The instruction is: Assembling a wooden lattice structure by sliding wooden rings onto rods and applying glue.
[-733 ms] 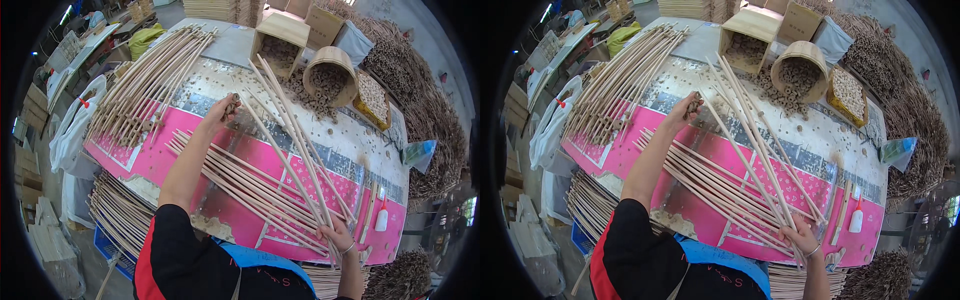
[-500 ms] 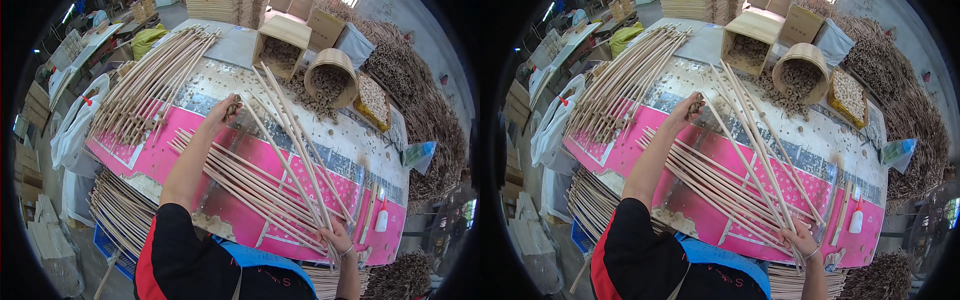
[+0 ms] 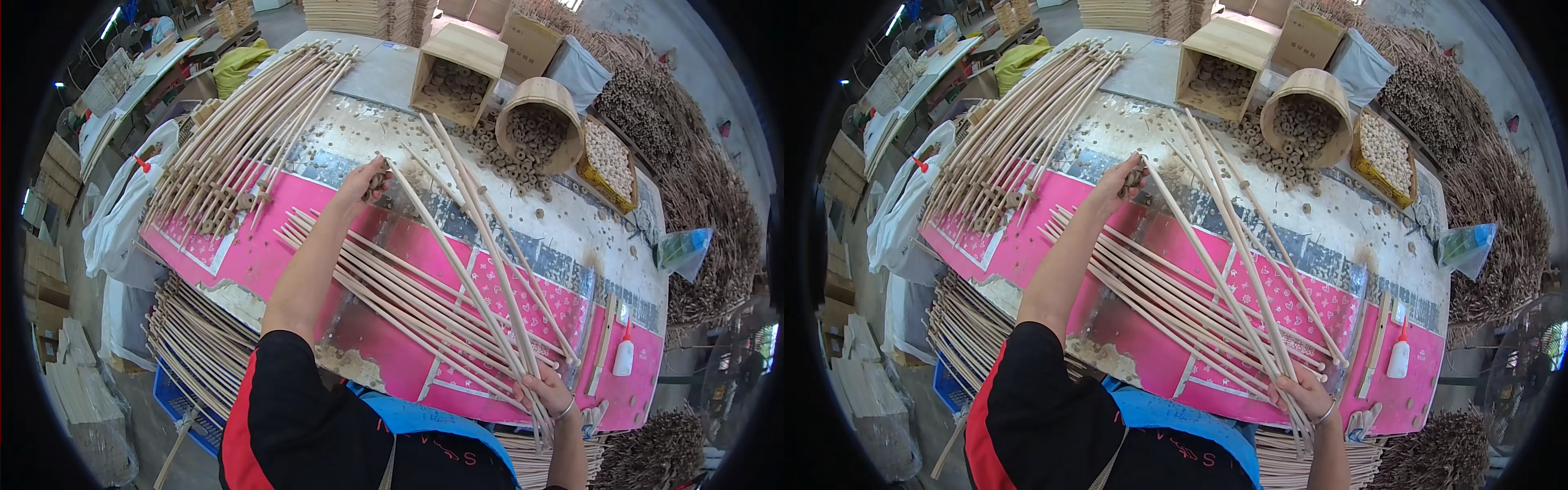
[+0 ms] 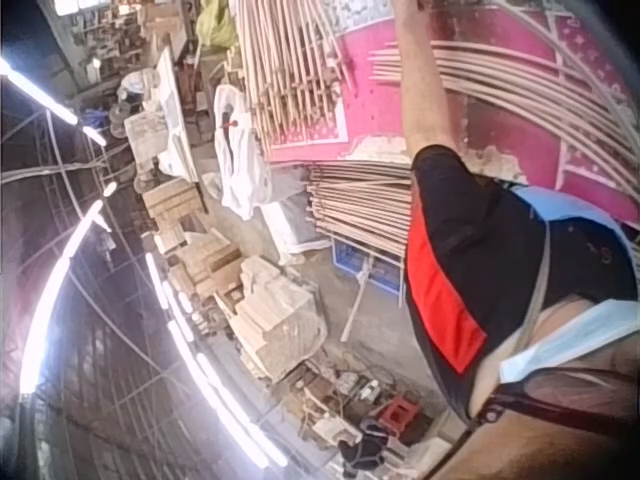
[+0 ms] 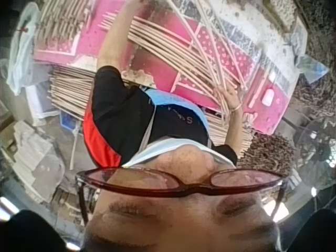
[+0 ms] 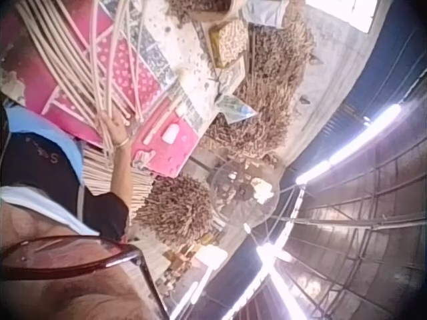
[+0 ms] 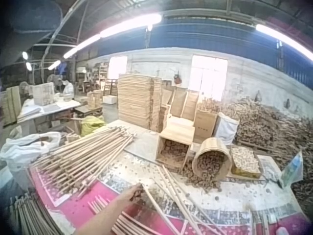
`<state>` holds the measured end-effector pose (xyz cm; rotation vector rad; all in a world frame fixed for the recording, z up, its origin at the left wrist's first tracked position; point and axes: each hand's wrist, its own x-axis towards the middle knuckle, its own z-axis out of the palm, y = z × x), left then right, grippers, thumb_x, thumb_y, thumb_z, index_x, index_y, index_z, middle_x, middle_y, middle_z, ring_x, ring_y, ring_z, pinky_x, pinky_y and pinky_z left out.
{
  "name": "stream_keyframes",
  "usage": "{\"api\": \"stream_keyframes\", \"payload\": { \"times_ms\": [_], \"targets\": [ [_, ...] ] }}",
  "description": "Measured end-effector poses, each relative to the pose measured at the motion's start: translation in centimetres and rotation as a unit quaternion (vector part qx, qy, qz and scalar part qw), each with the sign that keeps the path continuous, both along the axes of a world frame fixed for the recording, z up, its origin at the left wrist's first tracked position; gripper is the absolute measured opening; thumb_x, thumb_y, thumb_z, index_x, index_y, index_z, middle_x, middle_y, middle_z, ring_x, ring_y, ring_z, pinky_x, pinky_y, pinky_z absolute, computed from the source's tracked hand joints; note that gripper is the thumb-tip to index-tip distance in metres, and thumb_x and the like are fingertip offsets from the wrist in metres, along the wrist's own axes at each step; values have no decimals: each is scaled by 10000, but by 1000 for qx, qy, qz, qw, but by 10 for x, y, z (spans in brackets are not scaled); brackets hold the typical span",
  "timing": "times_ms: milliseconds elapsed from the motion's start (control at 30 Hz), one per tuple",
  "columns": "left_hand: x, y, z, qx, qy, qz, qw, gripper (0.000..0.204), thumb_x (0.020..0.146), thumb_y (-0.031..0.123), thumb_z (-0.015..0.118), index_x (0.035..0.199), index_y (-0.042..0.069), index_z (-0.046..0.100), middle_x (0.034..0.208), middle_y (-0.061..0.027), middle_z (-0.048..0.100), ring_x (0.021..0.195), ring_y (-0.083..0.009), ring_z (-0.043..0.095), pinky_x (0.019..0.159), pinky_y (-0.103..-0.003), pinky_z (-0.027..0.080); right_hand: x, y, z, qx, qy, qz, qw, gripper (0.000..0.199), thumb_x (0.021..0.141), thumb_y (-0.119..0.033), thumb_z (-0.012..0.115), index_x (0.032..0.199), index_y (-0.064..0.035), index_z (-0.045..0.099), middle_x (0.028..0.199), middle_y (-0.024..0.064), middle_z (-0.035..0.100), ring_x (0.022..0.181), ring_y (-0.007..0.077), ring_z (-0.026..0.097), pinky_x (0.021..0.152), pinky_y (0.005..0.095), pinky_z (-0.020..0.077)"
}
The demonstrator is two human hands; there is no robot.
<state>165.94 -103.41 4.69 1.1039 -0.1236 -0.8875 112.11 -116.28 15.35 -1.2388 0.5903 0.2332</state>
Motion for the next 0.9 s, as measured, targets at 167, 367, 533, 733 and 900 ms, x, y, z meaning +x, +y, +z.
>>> {"api": "stream_keyframes", "payload": {
  "times_ms": [167, 367, 533, 733, 900],
  "targets": [
    [1, 1, 1, -26, 23, 2, 999, 394, 973, 445, 671, 1076, 67, 631, 912, -60, 676, 686, -109, 626, 461, -178, 462, 0, 1, 0, 1, 1, -17, 1000, 307, 1033, -232, 537, 1221, 10, 518, 748, 103, 625, 539, 118, 529, 496, 244, 444],
    [5, 6, 11, -8, -12, -41, 999, 387, 981, 440, 660, 1084, 68, 641, 918, -56, 676, 693, -105, 624, 453, -174, 450, -5, -5, -2, 16, 23, -8, 1000, 286, 1031, -237, 533, 1163, 16, 557, 744, 110, 642, 526, 124, 544, 480, 253, 455],
    [1, 6, 15, -19, -9, -51, 998, 367, 982, 419, 663, 1080, 65, 644, 926, -51, 672, 690, -110, 622, 440, -174, 433, -4, -8, -7, 12, 16, -20, 1000, 246, 1048, -202, 508, 1170, 6, 553, 751, 99, 644, 542, 119, 552, 498, 244, 455],
    [2, 11, 15, -30, 20, -32, 999, 338, 986, 384, 665, 1071, 58, 639, 925, -59, 672, 695, -119, 625, 437, -178, 437, 3, -3, 1, -31, 14, -24, 999, 283, 1048, -185, 499, 1254, 8, 509, 768, 101, 656, 545, 123, 569, 502, 239, 461],
    [5, 15, 10, -35, 33, -39, 998, 321, 986, 369, 670, 1070, 60, 645, 917, -65, 682, 700, -125, 635, 438, -175, 441, 7, 1, 7, -73, 0, -24, 997, 339, 1046, -160, 497, 1334, 15, 456, 798, 105, 668, 554, 127, 583, 517, 236, 476]
  ]
}}
